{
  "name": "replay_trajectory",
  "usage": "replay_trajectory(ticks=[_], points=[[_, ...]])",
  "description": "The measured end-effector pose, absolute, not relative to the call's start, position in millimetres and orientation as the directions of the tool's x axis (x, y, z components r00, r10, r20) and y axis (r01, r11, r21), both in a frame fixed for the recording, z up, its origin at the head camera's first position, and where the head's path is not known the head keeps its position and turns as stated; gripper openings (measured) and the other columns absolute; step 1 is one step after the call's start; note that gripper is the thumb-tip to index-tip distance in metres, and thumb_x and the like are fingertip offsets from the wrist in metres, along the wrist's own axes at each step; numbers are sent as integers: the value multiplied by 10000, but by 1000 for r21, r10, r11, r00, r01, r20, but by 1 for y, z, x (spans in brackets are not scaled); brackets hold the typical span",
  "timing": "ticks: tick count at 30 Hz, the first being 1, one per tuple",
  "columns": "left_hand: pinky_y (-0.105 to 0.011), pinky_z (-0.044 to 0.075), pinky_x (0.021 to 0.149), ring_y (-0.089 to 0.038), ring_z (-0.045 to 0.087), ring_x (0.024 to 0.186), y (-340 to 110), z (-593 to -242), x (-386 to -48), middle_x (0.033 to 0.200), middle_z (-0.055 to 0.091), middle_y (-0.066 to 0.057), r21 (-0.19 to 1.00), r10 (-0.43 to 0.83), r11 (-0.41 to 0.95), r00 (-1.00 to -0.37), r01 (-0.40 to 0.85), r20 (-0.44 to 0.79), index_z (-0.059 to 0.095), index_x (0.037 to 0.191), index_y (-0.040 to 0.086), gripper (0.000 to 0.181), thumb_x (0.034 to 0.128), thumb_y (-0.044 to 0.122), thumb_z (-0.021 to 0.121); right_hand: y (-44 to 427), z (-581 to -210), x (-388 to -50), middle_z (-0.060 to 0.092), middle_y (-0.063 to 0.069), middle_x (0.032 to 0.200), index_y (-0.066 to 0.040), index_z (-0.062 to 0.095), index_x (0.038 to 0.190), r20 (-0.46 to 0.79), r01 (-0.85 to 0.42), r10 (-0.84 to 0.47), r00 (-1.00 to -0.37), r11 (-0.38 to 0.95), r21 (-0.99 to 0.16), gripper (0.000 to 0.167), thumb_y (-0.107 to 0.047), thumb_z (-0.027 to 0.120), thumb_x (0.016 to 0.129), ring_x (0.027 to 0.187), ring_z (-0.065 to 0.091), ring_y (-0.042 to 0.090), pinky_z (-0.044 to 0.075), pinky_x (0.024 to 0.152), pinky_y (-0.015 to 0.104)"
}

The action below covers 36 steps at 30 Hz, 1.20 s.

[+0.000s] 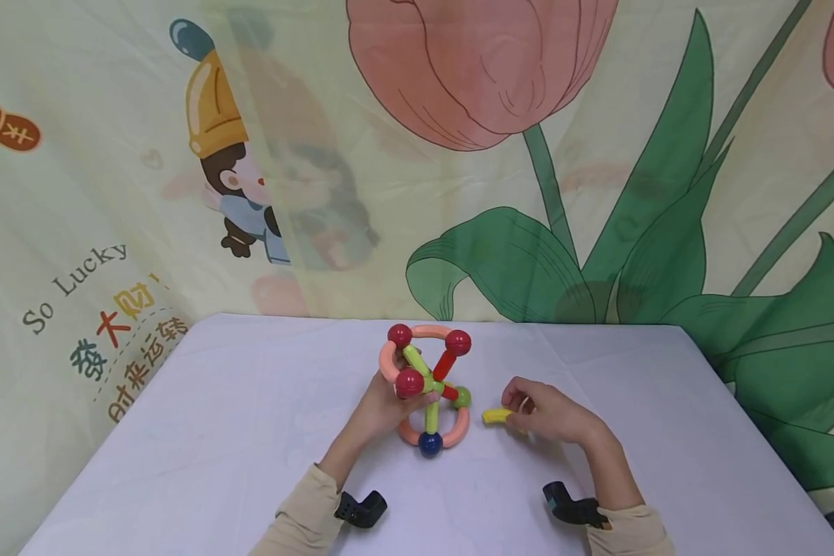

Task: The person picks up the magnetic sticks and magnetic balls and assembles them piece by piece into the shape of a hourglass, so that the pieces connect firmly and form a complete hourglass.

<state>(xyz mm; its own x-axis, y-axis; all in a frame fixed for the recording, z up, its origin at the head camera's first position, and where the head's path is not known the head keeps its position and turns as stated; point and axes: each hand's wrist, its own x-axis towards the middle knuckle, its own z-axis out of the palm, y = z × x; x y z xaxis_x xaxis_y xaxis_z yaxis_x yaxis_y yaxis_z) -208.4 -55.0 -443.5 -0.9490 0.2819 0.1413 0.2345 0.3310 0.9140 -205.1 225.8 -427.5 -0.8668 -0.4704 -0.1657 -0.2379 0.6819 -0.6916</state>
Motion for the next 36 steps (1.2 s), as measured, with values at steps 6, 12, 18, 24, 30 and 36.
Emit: replay_trajectory(ticks=[6, 12, 18, 24, 30, 36], points=[[-334, 513, 880, -147, 554, 1014, -54, -439, -207, 1077, 540, 9, 900, 284, 365, -949, 237, 134, 331, 1313, 211, 724, 760, 317, 786, 226, -425, -206, 604, 39, 1014, -73, 603, 1151, -148, -216, -422, -895, 698, -683, 289, -178, 621, 882, 898, 522, 185, 485, 679, 249], [-363, 514, 903, -157, 569, 1050, -53, -438, -206, 1091, 558, 2, 902, 274, 366, -953, 228, 129, 310, 1354, 224, 746, 773, 244, 778, 226, -421, -208, 611, 40, 1014, -103, 595, 1125, -68, -245, -409, -910, 663, -708, 239, -194, 602, 904, 906, 544, 197, 488, 704, 272], [-358, 490, 915, -137, 553, 1005, -52, -442, -208, 1045, 554, 2, 914, 252, 307, -949, 265, 190, 295, 1377, 235, 755, 787, 187, 762, 223, -414, -207, 615, 74, 999, -62, 573, 1137, -45, -202, -371, -928, 599, -775, 305, -271, 601, 917, 873, 562, 204, 504, 711, 303], [-338, 502, 869, -122, 558, 958, -50, -442, -207, 986, 547, 14, 912, 223, 324, -957, 254, 187, 317, 1341, 201, 711, 784, 185, 758, 220, -408, -204, 615, 104, 962, -21, 542, 1142, -21, -184, -347, -938, 546, -817, 346, -281, 602, 922, 839, 592, 226, 542, 717, 336], [-358, 495, 889, -140, 549, 1003, -48, -442, -205, 1024, 541, 6, 907, 225, 327, -954, 267, 200, 270, 1390, 233, 783, 783, 157, 758, 214, -400, -199, 613, 122, 946, -14, 503, 1152, 12, -187, -332, -943, 501, -845, 361, -284, 593, 929, 782, 585, 254, 526, 703, 301], [-386, 497, 907, -145, 546, 1047, -47, -442, -204, 1068, 542, 8, 907, 218, 328, -955, 265, 200, 238, 1417, 258, 828, 781, 209, 766, 208, -393, -194, 608, 141, 990, -18, 498, 1158, 57, -212, -322, -945, 470, -857, 344, -250, 600, 926, 780, 589, 158, 533, 715, 266]])
